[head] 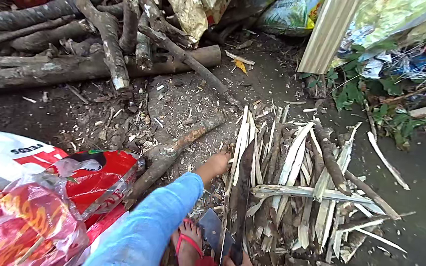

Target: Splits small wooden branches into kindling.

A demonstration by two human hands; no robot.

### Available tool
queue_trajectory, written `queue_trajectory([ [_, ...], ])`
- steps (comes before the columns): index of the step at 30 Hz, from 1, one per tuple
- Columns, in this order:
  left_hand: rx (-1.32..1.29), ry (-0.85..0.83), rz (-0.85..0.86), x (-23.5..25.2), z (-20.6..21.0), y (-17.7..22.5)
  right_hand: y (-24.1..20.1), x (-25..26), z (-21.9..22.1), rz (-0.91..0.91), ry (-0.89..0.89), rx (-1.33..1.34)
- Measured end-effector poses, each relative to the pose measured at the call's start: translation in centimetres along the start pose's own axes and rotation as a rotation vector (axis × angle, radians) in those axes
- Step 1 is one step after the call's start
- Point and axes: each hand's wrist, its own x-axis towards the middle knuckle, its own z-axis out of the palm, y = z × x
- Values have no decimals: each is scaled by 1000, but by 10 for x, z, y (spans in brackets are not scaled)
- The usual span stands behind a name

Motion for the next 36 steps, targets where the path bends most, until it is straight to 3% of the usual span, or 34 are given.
queue_trajectory([
  [4,-21,-32,-79,-115,-43,-33,4,-3,-3,46,-15,-92],
  [9,151,-68,-356,-302,-91,-95,10,-3,-6,62,-70,-200],
  [12,185,44,-526,-402,-94,-142,22,1,-3,65,-74,-236],
  [15,120,123,-564,-462,-70,-209,25,9,1,96,-80,-259],
  [19,60,-7,-706,-448,-57,-213,27,19,0,152,-125,-279],
  [24,228,-21,-783,-411,-66,-207,26,26,-10,161,-157,-418],
  [28,390,60,-824,-381,-84,-158,19,21,-6,219,-171,-591],
  [31,391,95,-704,-349,-89,-109,22,19,-2,188,-161,-537],
  [33,344,36,-590,-319,-89,-65,26,16,-3,140,-141,-395],
  [36,152,-91,-320,-249,-68,-36,29,6,-6,109,-100,-214],
])
